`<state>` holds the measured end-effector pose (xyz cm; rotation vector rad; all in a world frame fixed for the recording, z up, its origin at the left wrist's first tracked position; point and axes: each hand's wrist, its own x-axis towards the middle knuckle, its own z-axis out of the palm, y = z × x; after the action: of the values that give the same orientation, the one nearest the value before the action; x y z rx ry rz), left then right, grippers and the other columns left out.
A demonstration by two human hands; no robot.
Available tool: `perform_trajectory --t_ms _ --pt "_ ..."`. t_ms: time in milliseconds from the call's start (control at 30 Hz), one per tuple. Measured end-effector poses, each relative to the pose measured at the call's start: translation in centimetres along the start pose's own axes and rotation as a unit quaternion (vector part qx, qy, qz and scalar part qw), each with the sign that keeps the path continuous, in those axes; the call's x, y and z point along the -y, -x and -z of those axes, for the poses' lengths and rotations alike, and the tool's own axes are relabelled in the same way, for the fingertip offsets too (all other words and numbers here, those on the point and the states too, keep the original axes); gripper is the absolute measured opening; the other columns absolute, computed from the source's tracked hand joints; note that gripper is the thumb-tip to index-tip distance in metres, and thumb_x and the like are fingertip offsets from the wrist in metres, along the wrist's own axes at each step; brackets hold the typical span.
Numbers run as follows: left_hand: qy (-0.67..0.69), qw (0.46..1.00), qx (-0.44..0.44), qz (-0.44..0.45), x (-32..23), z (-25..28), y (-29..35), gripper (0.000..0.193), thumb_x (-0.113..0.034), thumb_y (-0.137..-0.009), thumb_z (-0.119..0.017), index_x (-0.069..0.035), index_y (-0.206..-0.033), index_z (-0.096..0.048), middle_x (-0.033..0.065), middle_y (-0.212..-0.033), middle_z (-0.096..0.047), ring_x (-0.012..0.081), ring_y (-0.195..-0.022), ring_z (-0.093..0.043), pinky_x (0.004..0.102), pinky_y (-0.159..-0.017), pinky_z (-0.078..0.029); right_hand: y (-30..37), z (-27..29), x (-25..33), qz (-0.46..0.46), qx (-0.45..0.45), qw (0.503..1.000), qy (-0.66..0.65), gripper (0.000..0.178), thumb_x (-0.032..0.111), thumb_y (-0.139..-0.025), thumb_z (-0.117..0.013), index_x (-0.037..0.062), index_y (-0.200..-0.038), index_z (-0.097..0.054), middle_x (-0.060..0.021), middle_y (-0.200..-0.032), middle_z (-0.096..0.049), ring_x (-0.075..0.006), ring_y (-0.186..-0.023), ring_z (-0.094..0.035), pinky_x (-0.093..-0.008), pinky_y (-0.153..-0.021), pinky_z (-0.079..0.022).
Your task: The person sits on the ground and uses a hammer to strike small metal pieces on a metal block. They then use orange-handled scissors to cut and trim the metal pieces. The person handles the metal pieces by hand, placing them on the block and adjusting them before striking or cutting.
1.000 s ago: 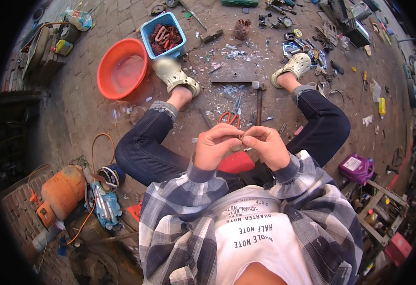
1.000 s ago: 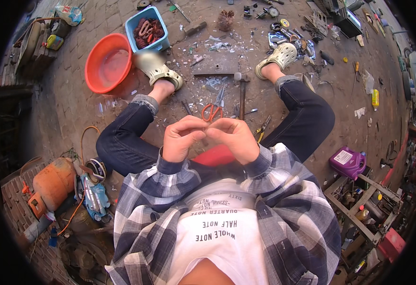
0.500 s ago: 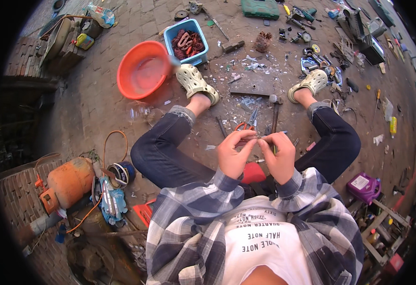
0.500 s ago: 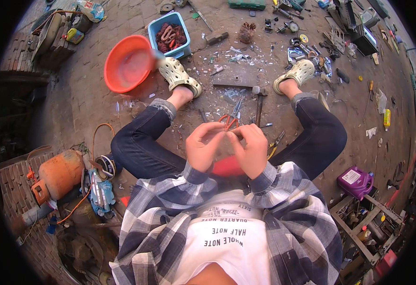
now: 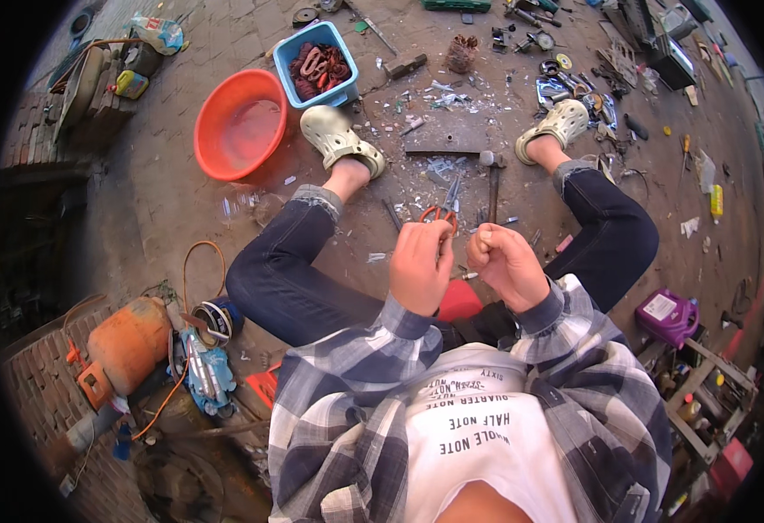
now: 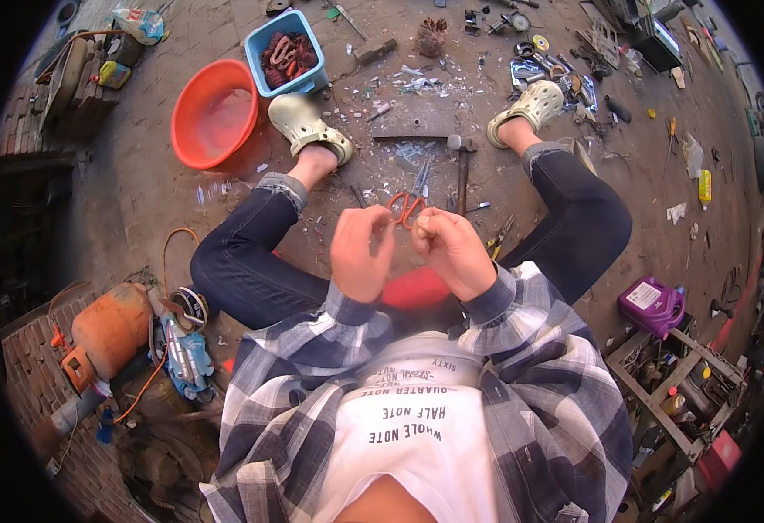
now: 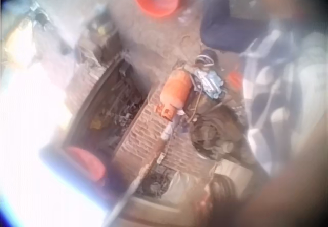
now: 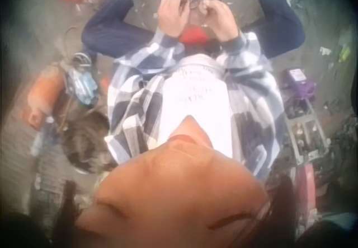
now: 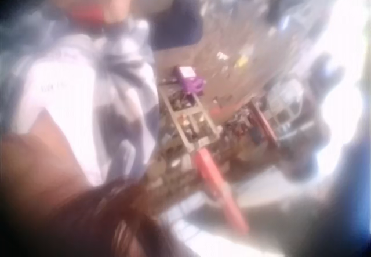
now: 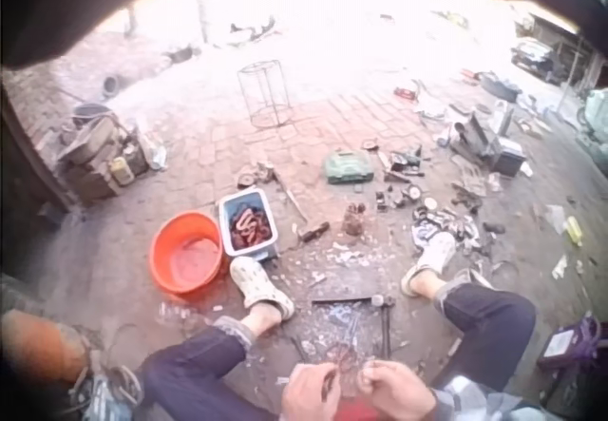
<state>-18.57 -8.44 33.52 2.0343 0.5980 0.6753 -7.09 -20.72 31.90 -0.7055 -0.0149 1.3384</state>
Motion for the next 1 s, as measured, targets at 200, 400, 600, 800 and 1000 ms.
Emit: perform_trajectory --t_ms 200,400,600,800,1000 --pt "0.436 0.851 0.045 0.288 1.4 1.4 0.5 0.029 0.006 -0.079 -0.065 0.0 -0.104 -0.051 0.0053 -0.092 -0.061 0.0081 -0.084 -0.058 0.0214 -0.077 -0.047 0.3 -4.3 1.3 0.214 -0.147 0.847 0.464 0.014 0.005 -0.08 -0.063 0.0019 -0.094 -0.064 -0.0048 -0.085 -0.064 -0.0156 -0.08 -0.057 -0.0271 -0.074 -0.044" --pt "0.434 0.846 0.099 0.295 1.0 1.3 0.3 0.026 0.005 -0.08 -0.064 -0.001 -0.102 -0.052 0.0045 -0.091 -0.06 0.0077 -0.081 -0.056 0.0201 -0.073 -0.045 -0.2 -4.6 1.3 0.343 -0.086 0.662 0.661 0.021 0.003 -0.069 -0.07 0.007 -0.09 -0.067 -0.0055 -0.08 -0.061 -0.0237 -0.075 -0.055 -0.0321 -0.07 -0.045" --pt "0.408 0.873 0.035 0.264 0.4 0.8 0.6 0.026 0.006 -0.081 -0.063 0.0 -0.104 -0.053 0.0045 -0.09 -0.06 0.0072 -0.079 -0.055 0.0201 -0.072 -0.045 -0.6 -3.7 0.6 0.388 -0.085 0.572 0.718 0.018 0.004 -0.065 -0.071 0.0062 -0.08 -0.061 -0.0053 -0.077 -0.059 -0.0253 -0.074 -0.054 -0.035 -0.066 -0.044" --pt "0.364 0.899 0.022 0.243 0.5 0.9 0.9 0.024 0.006 -0.081 -0.061 0.001 -0.103 -0.053 0.0043 -0.09 -0.06 0.0083 -0.078 -0.055 0.0216 -0.071 -0.045 -0.6 -3.5 0.5 0.344 -0.055 0.627 0.697 0.016 0.003 -0.07 -0.068 0.0037 -0.082 -0.058 -0.0087 -0.079 -0.057 -0.0265 -0.074 -0.053 -0.0344 -0.067 -0.044" --pt "0.198 0.971 -0.012 0.136 -0.6 0.8 1.2 0.021 0.005 -0.079 -0.061 0.0 -0.099 -0.054 0.0063 -0.086 -0.059 0.0126 -0.076 -0.055 0.0257 -0.071 -0.046 0.2 -3.4 -1.1 0.165 -0.092 0.878 0.439 0.008 0.008 -0.088 -0.052 0.0021 -0.093 -0.05 -0.0047 -0.082 -0.05 -0.0163 -0.076 -0.049 -0.0286 -0.068 -0.041"
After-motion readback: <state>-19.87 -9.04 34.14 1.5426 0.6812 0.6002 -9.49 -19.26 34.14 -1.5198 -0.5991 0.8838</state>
